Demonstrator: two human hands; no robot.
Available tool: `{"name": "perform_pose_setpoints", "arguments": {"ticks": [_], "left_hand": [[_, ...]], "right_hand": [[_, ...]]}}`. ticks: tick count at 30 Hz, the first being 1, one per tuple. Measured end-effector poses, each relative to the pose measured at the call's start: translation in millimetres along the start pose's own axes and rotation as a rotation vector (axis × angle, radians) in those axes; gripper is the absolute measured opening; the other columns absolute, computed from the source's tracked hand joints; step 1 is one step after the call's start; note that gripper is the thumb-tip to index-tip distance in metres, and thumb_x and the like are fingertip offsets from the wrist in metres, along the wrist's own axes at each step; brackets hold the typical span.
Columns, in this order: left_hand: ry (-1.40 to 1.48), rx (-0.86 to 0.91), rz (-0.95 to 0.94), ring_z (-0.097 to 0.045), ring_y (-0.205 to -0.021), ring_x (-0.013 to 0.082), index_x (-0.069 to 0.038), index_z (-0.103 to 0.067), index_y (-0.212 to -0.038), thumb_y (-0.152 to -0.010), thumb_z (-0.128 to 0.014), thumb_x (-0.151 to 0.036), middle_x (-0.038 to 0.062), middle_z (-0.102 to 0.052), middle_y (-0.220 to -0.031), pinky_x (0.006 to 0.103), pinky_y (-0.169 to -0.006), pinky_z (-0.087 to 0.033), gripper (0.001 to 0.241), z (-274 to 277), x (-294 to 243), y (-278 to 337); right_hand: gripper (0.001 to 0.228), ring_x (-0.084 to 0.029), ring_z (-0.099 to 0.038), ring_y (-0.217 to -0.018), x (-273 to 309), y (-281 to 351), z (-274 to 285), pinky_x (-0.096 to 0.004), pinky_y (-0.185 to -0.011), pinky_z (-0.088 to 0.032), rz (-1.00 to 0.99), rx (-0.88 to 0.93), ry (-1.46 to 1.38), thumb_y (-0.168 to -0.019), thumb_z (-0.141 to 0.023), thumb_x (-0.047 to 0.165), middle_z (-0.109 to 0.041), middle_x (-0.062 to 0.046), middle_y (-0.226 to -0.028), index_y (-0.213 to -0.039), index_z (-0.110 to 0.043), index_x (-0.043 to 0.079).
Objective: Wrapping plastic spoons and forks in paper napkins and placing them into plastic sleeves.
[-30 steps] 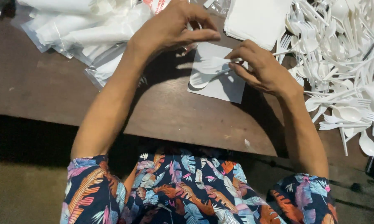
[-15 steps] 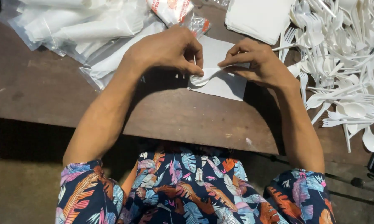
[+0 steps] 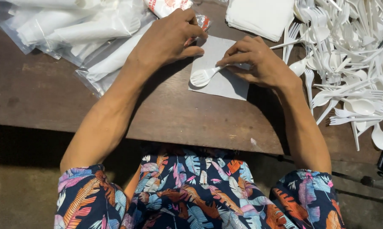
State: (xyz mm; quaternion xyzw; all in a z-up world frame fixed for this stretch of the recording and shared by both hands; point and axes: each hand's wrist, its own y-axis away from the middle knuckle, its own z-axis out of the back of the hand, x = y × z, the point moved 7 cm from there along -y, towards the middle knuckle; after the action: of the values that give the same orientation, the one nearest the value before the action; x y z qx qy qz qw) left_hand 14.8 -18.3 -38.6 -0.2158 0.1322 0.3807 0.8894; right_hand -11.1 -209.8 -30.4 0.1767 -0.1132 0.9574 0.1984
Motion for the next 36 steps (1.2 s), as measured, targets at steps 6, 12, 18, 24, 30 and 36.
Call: {"name": "perform_pose_setpoints", "arguments": {"ticks": [6, 12, 18, 24, 30, 36], "left_hand": [[-0.037, -0.034, -0.022, -0.059, -0.089, 0.0311, -0.015, -0.075, -0.102, -0.091, -0.088, -0.036, 0.009, -0.053, -0.103, 0.0477, -0.047, -0.045, 0.027, 0.1, -0.1, 0.3], [-0.035, -0.067, -0.034, -0.059, -0.091, 0.0317, -0.012, -0.074, -0.109, -0.090, -0.089, -0.032, 0.011, -0.054, -0.108, 0.0482, -0.045, -0.045, 0.031, 4.1, -3.2, 1.2], [-0.240, -0.186, -0.024, -0.056, -0.090, 0.0290, -0.013, -0.070, -0.096, -0.095, -0.085, -0.030, 0.008, -0.052, -0.107, 0.0453, -0.039, -0.051, 0.024, -0.3, -5.4, 0.1], [-0.267, -0.267, -0.122, -0.058, -0.098, 0.0279, -0.016, -0.080, -0.102, -0.089, -0.090, -0.032, 0.006, -0.059, -0.104, 0.0415, -0.055, -0.051, 0.023, 10.0, -9.4, -1.9], [-0.231, -0.274, -0.069, -0.057, -0.089, 0.0289, -0.016, -0.078, -0.097, -0.089, -0.090, -0.029, 0.006, -0.059, -0.103, 0.0447, -0.061, -0.047, 0.019, 2.5, 4.1, -5.1], [-0.279, -0.276, -0.109, -0.055, -0.093, 0.0313, -0.014, -0.069, -0.096, -0.094, -0.080, -0.026, 0.009, -0.057, -0.102, 0.0458, -0.066, -0.048, 0.017, -9.2, 3.3, -10.1]], "right_hand": [[0.042, -0.026, -0.053, -0.106, -4.3, 3.0, -2.4, -0.042, -0.090, -0.033, -0.052, 0.049, 0.095, -0.094, -0.076, 0.008, -0.066, -0.005, -0.117, -0.134, -0.071, 0.018], [0.044, -0.027, -0.057, -0.111, -3.8, 4.4, 1.9, -0.043, -0.092, -0.035, -0.058, -0.014, 0.095, -0.096, -0.077, 0.009, -0.065, -0.011, -0.122, -0.139, -0.068, 0.014], [0.028, -0.033, -0.058, -0.112, -25.4, 35.9, 40.7, -0.043, -0.096, -0.048, -0.198, -0.181, 0.135, -0.103, -0.071, -0.005, -0.066, -0.021, -0.121, -0.131, -0.073, -0.002], [0.020, -0.028, -0.058, -0.105, -32.5, 31.0, 28.3, -0.038, -0.088, -0.047, -0.220, -0.215, 0.096, -0.103, -0.077, 0.009, -0.067, -0.017, -0.115, -0.122, -0.075, 0.001], [0.024, -0.023, -0.053, -0.105, -25.2, 21.3, 11.0, -0.039, -0.092, -0.037, -0.050, -0.123, 0.085, -0.100, -0.075, 0.023, -0.066, -0.009, -0.118, -0.123, -0.076, 0.015], [0.022, -0.027, -0.058, -0.100, -9.8, 8.1, 12.1, -0.043, -0.090, -0.042, -0.015, -0.106, 0.040, -0.099, -0.078, 0.012, -0.066, -0.011, -0.113, -0.121, -0.076, 0.010]]}}
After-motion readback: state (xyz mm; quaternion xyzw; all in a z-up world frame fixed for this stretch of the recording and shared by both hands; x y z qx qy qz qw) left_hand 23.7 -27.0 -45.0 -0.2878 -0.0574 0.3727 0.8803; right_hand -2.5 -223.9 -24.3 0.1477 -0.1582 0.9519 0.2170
